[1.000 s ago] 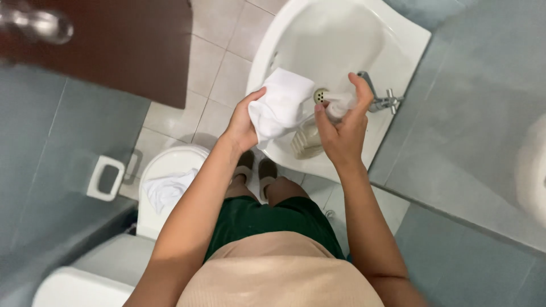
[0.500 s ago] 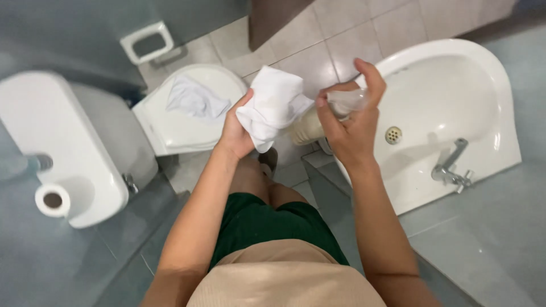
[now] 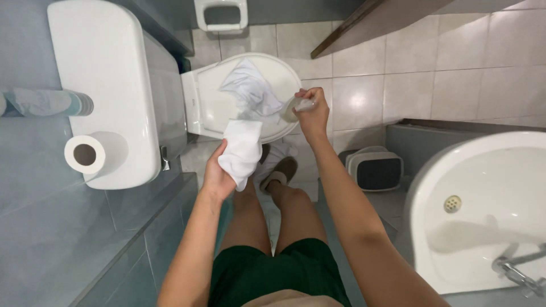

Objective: Washing a white cloth in a bathroom sink and then using it to wipe the sink surface.

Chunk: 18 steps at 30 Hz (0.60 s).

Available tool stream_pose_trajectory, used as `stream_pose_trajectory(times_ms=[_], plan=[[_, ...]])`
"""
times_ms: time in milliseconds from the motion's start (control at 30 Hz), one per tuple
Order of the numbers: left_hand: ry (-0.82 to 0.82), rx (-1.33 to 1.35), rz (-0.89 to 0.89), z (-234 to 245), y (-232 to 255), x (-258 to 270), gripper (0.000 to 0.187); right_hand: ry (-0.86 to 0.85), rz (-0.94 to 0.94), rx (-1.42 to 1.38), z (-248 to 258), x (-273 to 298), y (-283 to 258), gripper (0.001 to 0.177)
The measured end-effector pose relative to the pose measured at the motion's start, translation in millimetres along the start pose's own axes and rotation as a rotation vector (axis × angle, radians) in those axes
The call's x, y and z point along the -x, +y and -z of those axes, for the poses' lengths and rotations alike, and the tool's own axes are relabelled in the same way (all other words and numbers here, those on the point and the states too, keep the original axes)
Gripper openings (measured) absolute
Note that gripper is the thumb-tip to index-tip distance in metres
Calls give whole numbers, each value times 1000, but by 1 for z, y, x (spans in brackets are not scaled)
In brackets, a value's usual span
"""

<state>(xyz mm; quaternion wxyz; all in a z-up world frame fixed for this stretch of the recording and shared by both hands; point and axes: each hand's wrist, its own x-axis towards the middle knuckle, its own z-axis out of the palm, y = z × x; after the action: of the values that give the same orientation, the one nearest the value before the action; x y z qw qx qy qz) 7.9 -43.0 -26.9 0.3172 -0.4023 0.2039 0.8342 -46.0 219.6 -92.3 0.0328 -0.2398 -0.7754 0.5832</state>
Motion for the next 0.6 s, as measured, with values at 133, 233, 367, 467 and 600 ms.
stream_pose_trajectory(times_ms=[133,233,367,467,600], plan=[[82,-1,19,45,13,1,54,125,176,122,-37,-42,64,47],[107,11,36,51,22,-18,55,135,88,259,-50,-75,67,50],[159,65,44,66,17,-46,54,-59,122,338,-63,-95,94,52],[118,113,56,61,12,-60,53,-144,216,358,-70,-93,96,57],[15,111,66,29,21,-80,52,-208,337,377,-73,-97,114,55]])
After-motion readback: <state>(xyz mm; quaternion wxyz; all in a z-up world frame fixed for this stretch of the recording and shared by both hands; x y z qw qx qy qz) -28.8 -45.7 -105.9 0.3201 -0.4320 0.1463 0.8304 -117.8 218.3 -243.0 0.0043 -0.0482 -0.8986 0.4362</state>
